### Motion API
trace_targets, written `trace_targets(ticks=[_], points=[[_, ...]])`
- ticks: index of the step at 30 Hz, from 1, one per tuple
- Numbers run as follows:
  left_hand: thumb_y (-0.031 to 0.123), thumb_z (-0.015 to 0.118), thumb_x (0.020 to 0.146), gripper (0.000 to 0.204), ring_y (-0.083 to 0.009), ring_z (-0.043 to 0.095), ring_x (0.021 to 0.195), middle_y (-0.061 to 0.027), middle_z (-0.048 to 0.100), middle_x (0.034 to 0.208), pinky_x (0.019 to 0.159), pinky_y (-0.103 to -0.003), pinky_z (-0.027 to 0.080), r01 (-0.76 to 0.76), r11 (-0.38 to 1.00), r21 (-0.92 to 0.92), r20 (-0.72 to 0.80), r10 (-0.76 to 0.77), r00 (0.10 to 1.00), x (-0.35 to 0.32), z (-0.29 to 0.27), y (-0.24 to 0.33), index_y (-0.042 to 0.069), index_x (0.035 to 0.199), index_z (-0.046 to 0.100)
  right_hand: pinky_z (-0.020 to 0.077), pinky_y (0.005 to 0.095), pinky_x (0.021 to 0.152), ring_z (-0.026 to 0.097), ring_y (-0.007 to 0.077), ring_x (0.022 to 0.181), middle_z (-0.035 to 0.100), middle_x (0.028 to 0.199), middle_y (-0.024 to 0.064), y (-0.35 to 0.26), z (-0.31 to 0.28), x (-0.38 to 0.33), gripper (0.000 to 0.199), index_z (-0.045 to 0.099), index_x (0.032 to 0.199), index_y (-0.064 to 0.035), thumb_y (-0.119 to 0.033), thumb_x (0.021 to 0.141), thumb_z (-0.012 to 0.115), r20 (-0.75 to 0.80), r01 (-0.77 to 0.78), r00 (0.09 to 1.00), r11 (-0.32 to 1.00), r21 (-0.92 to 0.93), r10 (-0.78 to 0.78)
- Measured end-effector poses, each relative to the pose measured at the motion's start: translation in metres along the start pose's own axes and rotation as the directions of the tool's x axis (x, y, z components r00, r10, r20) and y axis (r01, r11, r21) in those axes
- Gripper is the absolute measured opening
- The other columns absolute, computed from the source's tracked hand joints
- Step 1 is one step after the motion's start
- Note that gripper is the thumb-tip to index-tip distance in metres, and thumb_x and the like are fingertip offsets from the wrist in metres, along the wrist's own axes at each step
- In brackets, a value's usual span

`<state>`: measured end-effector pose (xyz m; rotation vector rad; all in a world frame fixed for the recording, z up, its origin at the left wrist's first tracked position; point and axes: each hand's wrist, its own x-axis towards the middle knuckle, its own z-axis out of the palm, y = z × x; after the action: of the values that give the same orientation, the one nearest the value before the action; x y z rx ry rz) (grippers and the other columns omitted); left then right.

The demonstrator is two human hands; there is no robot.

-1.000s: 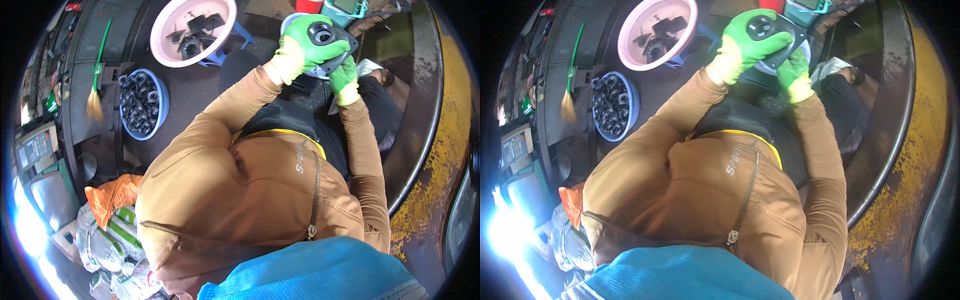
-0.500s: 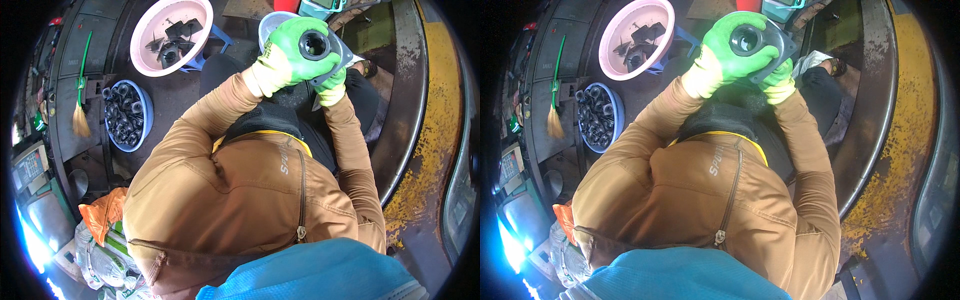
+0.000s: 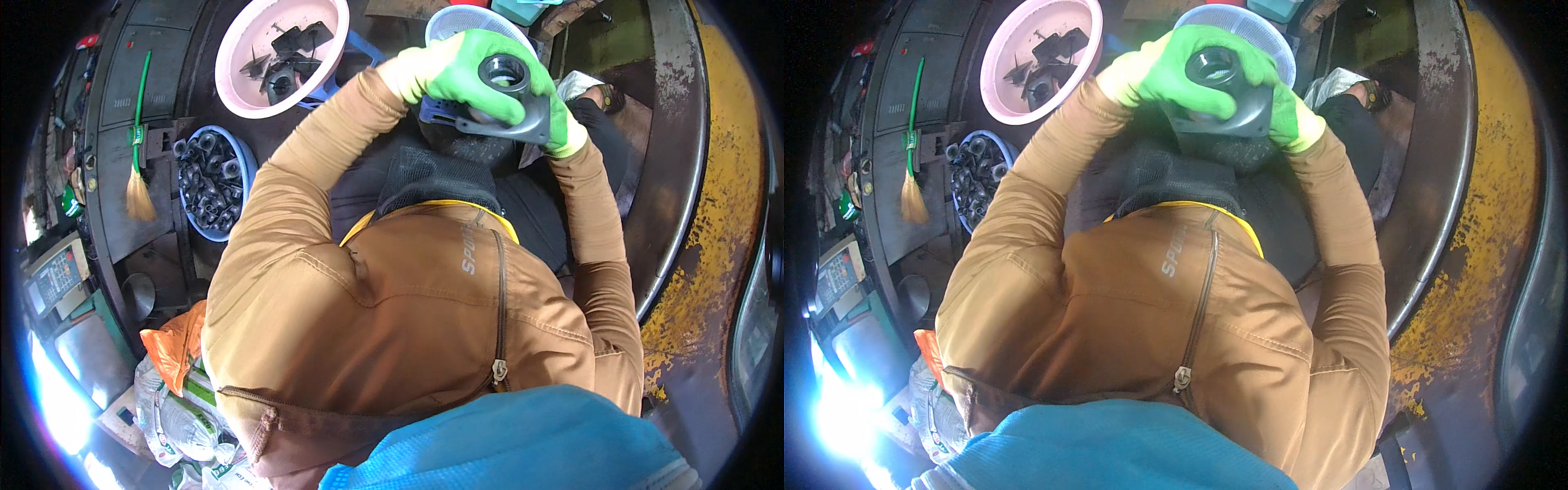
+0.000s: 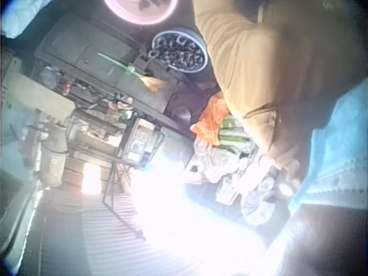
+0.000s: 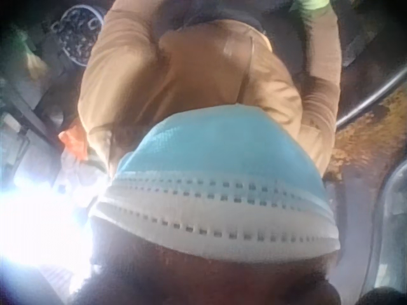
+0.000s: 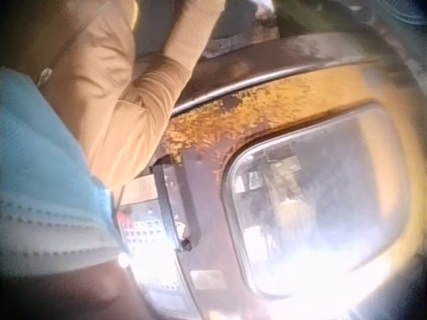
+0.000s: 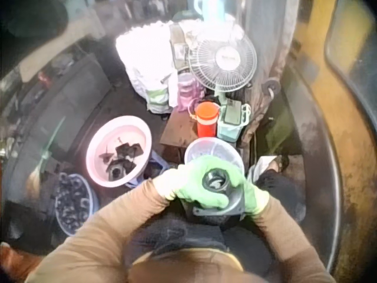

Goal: The person repeatedly picks up small black metal parts from a pink basin and grinds them against a rotating grinding wheel. After grinding, the parts are placed into a white bucket. The process is repeated for multiple parts.

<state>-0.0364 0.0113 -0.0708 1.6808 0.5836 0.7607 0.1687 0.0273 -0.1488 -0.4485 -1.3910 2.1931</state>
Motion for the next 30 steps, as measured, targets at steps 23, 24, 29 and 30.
trace_targets(ticks=[23,24,29,30], points=[[0.01,0.079,0.066,0.042,-0.0185,0.061,0.098,-0.0129,0.062,0.112,0.085,-0.031,0.049,-0.194,0.902,0.386,-0.59,0.403,0.7,0.024,0.035,-0.013,0.002,0.103,0.061,0.0388,0.0364,0.103,0.047,0.0251,0.121,0.048,0.131,0.0135,0.003,0.013,0.025,0.05,0.037,0.135,-0.0026,-0.03,0.094,0.048,-0.157,0.543,0.838,0.773,0.327,-0.522],[0.008,0.079,0.066,0.042,-0.0184,0.061,0.099,-0.0122,0.063,0.111,0.086,-0.03,0.049,-0.21,0.886,0.414,-0.549,0.427,0.718,0.024,0.033,-0.011,0.002,0.103,0.06,0.0402,0.0355,0.101,0.049,0.024,0.119,0.049,0.129,0.0132,-0.003,0.014,0.023,0.049,0.038,0.134,-0.0025,-0.028,0.094,0.049,-0.149,0.53,0.848,0.828,0.185,-0.509],[0.007,0.077,0.068,0.039,-0.017,0.061,0.099,-0.0104,0.064,0.109,0.087,-0.03,0.049,-0.166,0.938,0.306,-0.533,0.313,0.786,0.019,0.029,-0.013,0.003,0.103,0.06,0.0487,0.0316,0.086,0.059,0.0202,0.1,0.06,0.113,0.0096,-0.023,0.016,0.015,0.044,0.05,0.121,-0.0018,-0.015,0.082,0.067,-0.071,0.245,0.839,0.49,-0.837,-0.54],[0.007,0.077,0.068,0.039,-0.0167,0.06,0.099,-0.01,0.064,0.108,0.087,-0.03,0.049,-0.177,0.951,0.254,-0.522,0.289,0.803,0.019,0.028,-0.015,0.003,0.103,0.061,0.049,0.0316,0.085,0.06,0.0203,0.099,0.06,0.111,0.0094,-0.027,0.014,0.011,0.046,0.051,0.12,-0.0018,-0.014,0.08,0.069,-0.048,0.248,0.85,0.479,-0.842,-0.525]])
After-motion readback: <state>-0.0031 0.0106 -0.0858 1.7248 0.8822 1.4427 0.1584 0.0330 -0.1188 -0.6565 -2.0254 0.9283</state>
